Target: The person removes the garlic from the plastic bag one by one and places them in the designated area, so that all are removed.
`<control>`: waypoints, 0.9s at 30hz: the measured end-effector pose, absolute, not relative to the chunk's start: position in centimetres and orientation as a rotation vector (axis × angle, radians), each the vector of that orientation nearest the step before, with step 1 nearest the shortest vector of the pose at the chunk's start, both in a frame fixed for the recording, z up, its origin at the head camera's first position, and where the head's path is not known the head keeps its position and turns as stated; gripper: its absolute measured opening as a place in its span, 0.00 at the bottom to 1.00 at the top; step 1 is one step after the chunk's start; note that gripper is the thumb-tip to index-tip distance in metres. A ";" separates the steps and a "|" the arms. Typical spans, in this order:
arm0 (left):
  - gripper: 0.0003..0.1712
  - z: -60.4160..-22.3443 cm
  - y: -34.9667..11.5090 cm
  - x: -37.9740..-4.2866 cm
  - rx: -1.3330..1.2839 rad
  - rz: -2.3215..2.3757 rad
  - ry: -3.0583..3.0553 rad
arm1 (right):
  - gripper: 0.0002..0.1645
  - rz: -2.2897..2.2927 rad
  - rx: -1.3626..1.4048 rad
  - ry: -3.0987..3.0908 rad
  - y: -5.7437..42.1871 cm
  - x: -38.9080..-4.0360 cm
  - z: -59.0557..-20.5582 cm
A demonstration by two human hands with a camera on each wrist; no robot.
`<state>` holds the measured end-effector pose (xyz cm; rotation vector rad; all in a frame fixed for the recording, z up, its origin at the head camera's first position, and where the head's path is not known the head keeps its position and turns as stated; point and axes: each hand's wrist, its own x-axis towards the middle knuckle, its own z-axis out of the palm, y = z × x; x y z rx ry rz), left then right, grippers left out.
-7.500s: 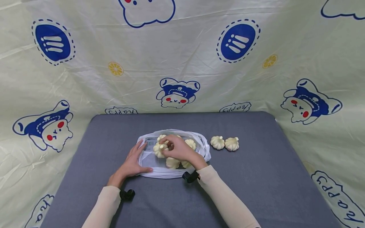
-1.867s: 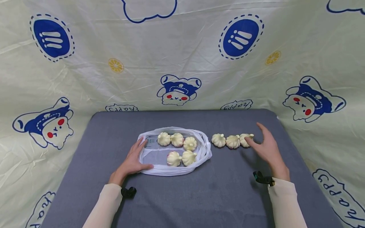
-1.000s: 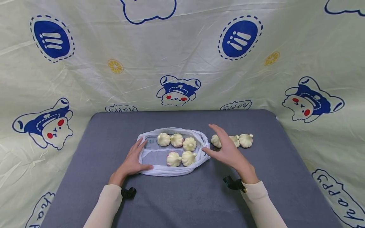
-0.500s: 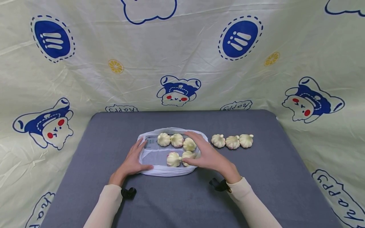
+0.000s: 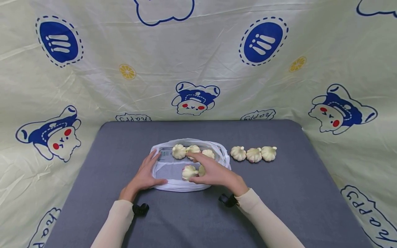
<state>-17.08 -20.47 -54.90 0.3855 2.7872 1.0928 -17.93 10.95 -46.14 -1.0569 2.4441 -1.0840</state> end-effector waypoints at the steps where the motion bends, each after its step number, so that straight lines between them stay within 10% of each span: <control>1: 0.67 -54.9 -20.5 -17.1 0.387 1.093 2.789 | 0.48 -1.066 -1.069 2.447 10.9 -18.0 -46.3; 27: 0.66 -54.8 -20.4 -16.8 0.405 1.104 2.805 | 0.33 -0.700 -1.137 2.566 8.3 -18.8 -45.9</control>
